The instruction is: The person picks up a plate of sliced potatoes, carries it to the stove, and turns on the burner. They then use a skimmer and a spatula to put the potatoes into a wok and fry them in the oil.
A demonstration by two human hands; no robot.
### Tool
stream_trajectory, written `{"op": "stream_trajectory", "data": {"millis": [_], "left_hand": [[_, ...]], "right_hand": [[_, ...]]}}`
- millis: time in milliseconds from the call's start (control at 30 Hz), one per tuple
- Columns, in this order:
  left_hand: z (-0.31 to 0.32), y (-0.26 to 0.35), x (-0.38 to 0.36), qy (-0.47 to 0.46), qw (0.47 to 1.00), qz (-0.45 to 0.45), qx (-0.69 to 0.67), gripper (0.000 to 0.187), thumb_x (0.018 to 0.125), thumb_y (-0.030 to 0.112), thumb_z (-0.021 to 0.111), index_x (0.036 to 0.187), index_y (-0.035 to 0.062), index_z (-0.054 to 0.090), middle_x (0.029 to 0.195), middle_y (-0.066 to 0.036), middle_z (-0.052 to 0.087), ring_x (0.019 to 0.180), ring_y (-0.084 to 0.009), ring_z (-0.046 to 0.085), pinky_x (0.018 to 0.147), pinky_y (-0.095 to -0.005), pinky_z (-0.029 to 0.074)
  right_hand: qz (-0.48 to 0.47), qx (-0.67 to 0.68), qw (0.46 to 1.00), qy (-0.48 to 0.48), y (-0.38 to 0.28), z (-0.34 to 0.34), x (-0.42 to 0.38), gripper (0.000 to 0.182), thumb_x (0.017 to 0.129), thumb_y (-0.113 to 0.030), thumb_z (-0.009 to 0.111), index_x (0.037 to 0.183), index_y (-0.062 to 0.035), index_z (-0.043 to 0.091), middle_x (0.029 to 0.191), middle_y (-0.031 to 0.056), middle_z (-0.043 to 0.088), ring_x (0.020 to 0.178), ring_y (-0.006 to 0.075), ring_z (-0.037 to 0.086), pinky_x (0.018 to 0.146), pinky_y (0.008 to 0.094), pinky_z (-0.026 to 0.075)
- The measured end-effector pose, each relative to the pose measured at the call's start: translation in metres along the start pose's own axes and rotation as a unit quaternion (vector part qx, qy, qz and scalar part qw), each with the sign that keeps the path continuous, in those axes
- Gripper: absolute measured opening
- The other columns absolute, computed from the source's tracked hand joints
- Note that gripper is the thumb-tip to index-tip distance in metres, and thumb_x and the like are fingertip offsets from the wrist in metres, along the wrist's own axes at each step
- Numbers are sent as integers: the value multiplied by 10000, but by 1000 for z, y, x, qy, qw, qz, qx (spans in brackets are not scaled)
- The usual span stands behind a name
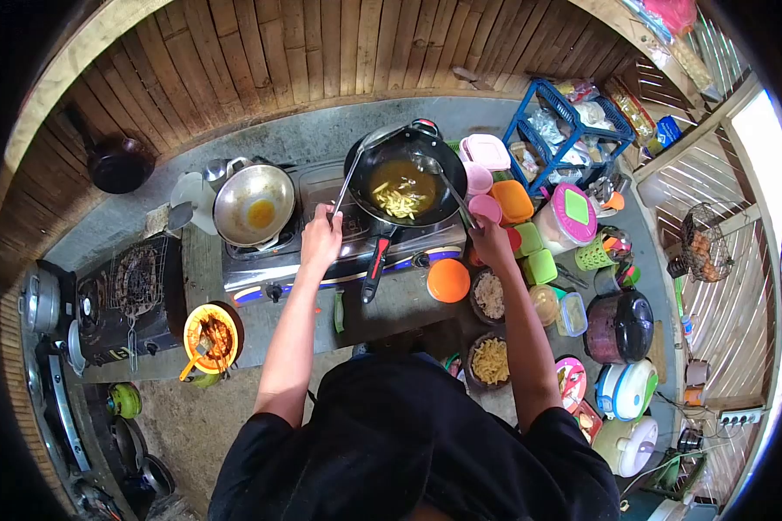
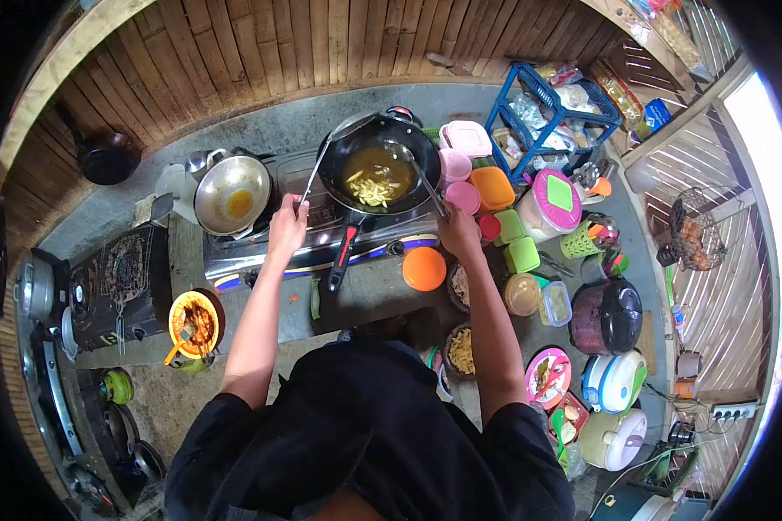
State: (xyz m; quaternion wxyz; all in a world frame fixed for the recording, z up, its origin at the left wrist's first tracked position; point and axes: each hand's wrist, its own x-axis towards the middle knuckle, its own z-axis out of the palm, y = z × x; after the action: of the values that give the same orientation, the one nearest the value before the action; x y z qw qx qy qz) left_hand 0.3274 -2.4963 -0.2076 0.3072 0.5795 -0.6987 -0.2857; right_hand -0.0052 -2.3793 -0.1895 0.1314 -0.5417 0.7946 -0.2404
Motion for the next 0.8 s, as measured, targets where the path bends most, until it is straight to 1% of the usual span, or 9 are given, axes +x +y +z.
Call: {"op": "stream_trajectory", "data": {"millis": [100, 167, 300, 367, 467, 567, 600, 733, 800], "left_hand": [[-1, -10, -2, 0, 1000, -8, -27, 280, 973, 307, 501, 1087, 54, 538, 767, -234, 656, 800, -438, 645, 723, -515, 487], [2, -21, -1, -7, 999, -20, -42, 284, 974, 312, 502, 1084, 53, 539, 752, -229, 651, 786, -436, 643, 714, -514, 482], [1, -25, 0, -9, 998, -24, -55, 292, 977, 316, 501, 1078, 45, 542, 715, -219, 638, 755, -427, 642, 693, -514, 471], [0, -22, -1, -17, 998, -21, -59, 286, 978, 313, 502, 1073, 47, 546, 709, -217, 636, 748, -426, 642, 689, -512, 471], [0, -15, -3, -38, 996, -21, -72, 275, 978, 308, 505, 1062, 51, 553, 702, -215, 633, 738, -422, 641, 685, -508, 470], [4, -7, -5, -56, 994, -31, -84, 265, 975, 306, 510, 1052, 57, 560, 712, -219, 635, 748, -418, 644, 692, -504, 470], [4, -4, -5, -49, 996, -23, -76, 270, 974, 311, 512, 1053, 57, 560, 716, -218, 637, 756, -415, 646, 696, -501, 471], [-3, -6, -5, -43, 998, -17, -53, 276, 976, 317, 507, 1048, 56, 557, 737, -210, 648, 781, -411, 651, 706, -494, 474], [-6, -5, -4, -52, 997, -24, -43, 258, 973, 293, 516, 1048, 49, 554, 744, -203, 654, 781, -409, 652, 707, -490, 476]], "right_hand": [[-49, -36, 997, 43, -6, 12, 0, 368, 883, -152, 525, 1237, -70, 587, 996, 247, 664, 936, 401, 647, 795, 462, 500], [-34, 41, 997, 56, -15, 13, -7, 389, 867, -134, 559, 1251, -79, 576, 971, 242, 665, 869, 404, 648, 759, 469, 498], [-35, 62, 995, 72, -36, 12, -30, 363, 869, -87, 539, 1223, -29, 585, 1003, 277, 648, 943, 420, 632, 797, 469, 500], [-117, 105, 981, 110, -25, 25, -30, 374, 891, -89, 519, 1260, -38, 560, 1029, 284, 630, 950, 432, 616, 780, 480, 492], [-150, 93, 975, 138, -39, 25, -34, 401, 899, -84, 517, 1298, -46, 528, 1026, 277, 616, 941, 448, 603, 784, 490, 492], [-143, 32, 981, 130, -38, 34, -40, 429, 894, -80, 525, 1322, -63, 510, 974, 257, 612, 885, 456, 601, 763, 508, 487], [-104, 35, 990, 88, -42, 31, -47, 419, 881, -44, 548, 1299, -43, 536, 1037, 267, 619, 930, 440, 602, 792, 478, 491], [-120, 20, 991, 59, -40, 23, -55, 418, 882, -36, 537, 1300, -41, 534, 1021, 256, 619, 906, 440, 601, 776, 484, 488], [-122, 31, 984, 129, -43, 14, -51, 414, 891, -83, 533, 1304, -88, 536, 1052, 255, 610, 906, 434, 615, 751, 501, 504]]}}
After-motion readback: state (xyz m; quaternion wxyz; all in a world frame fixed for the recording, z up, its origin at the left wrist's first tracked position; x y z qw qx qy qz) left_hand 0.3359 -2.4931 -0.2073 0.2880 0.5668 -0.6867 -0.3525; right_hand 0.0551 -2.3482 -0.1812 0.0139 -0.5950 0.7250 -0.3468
